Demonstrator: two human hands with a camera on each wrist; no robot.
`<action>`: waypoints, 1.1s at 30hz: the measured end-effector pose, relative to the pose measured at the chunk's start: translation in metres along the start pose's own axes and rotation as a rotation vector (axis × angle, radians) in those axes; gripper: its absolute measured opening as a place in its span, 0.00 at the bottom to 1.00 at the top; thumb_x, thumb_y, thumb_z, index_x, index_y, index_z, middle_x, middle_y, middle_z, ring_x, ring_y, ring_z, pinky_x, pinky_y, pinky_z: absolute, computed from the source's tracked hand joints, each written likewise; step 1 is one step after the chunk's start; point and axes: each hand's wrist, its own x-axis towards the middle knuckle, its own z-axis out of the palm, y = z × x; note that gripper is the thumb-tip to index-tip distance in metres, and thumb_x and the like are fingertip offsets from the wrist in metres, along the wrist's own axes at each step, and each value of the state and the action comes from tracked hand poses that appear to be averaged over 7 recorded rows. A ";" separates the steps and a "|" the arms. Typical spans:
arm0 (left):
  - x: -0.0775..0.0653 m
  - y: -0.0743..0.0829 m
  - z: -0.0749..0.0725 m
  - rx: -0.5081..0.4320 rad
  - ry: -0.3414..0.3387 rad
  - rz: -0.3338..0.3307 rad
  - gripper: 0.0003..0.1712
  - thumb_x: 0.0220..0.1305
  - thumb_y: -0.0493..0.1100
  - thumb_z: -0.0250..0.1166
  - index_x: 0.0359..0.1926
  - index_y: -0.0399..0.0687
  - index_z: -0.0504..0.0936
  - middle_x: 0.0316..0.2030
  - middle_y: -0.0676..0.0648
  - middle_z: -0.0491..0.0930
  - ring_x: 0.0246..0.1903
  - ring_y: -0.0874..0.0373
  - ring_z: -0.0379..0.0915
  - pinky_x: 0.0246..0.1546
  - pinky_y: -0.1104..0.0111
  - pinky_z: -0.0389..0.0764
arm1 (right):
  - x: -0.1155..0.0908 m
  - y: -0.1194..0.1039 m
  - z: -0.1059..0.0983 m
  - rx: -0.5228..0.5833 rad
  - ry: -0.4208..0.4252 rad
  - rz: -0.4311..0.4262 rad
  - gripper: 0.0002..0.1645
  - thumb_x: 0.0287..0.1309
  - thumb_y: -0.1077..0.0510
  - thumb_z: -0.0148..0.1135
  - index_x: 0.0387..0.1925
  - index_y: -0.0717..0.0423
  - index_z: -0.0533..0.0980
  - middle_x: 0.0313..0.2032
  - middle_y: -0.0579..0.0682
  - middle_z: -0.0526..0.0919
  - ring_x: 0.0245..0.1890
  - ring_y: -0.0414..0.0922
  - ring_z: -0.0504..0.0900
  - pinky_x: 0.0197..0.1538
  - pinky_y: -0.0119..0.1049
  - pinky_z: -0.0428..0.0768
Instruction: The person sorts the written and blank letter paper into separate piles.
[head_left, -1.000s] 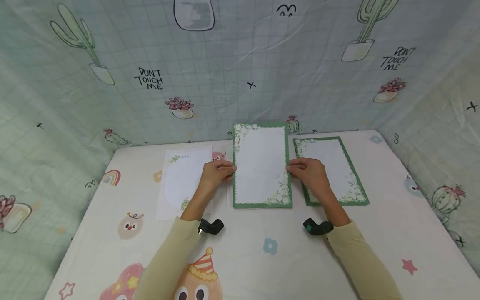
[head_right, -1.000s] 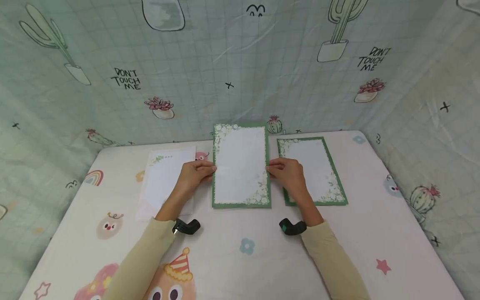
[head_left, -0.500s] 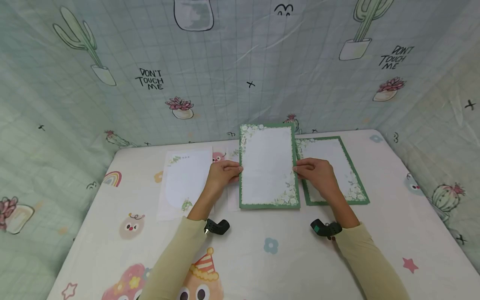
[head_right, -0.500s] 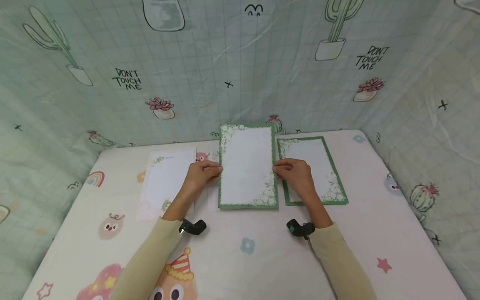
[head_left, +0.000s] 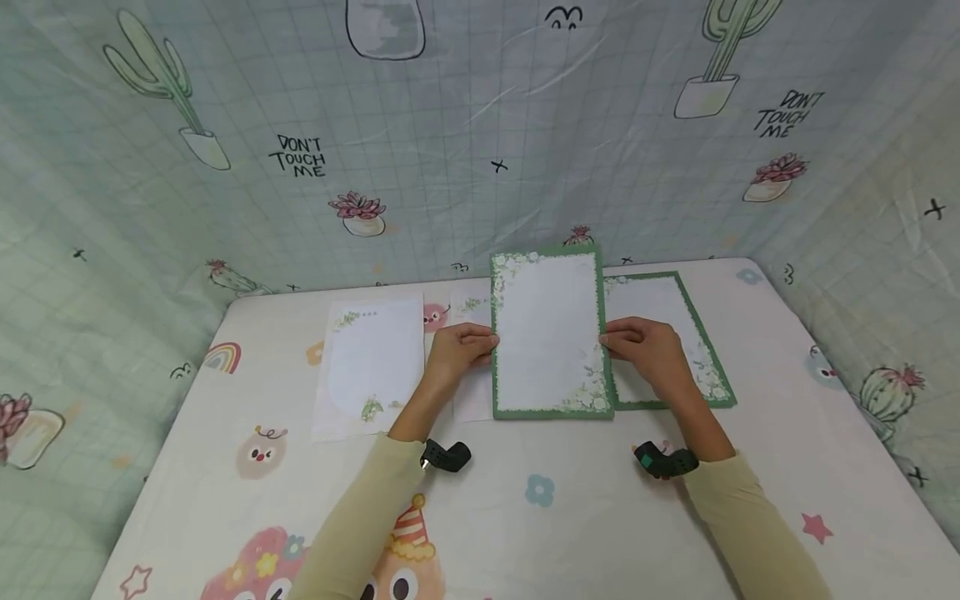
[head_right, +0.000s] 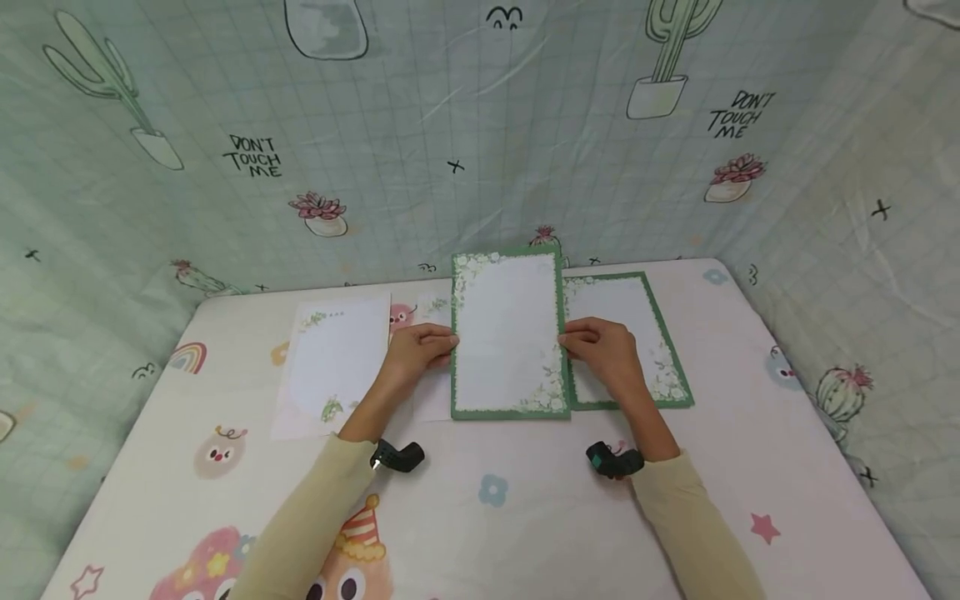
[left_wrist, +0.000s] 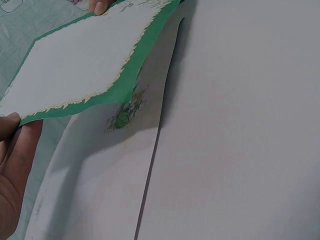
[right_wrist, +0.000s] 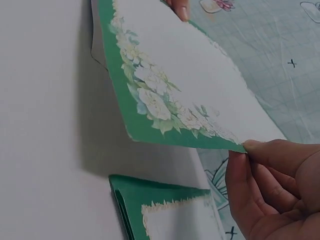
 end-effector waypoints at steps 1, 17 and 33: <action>0.000 0.000 0.001 -0.002 -0.003 0.004 0.10 0.66 0.32 0.69 0.47 0.30 0.85 0.38 0.40 0.89 0.31 0.64 0.84 0.37 0.71 0.87 | 0.000 0.000 -0.001 0.006 0.001 0.001 0.24 0.68 0.48 0.66 0.57 0.59 0.80 0.48 0.58 0.88 0.40 0.35 0.88 0.47 0.25 0.82; 0.010 0.012 0.020 -0.036 -0.051 0.035 0.10 0.65 0.32 0.69 0.46 0.30 0.85 0.36 0.41 0.88 0.29 0.63 0.83 0.33 0.72 0.87 | -0.001 -0.001 -0.020 0.029 0.046 -0.008 0.26 0.68 0.49 0.66 0.58 0.64 0.78 0.44 0.50 0.88 0.38 0.33 0.86 0.47 0.31 0.86; 0.015 0.018 0.041 -0.062 -0.094 0.044 0.12 0.66 0.32 0.69 0.48 0.29 0.84 0.40 0.38 0.88 0.30 0.63 0.84 0.35 0.71 0.87 | -0.004 -0.002 -0.043 -0.065 0.071 0.000 0.27 0.68 0.46 0.66 0.58 0.62 0.79 0.43 0.44 0.89 0.38 0.31 0.87 0.45 0.21 0.80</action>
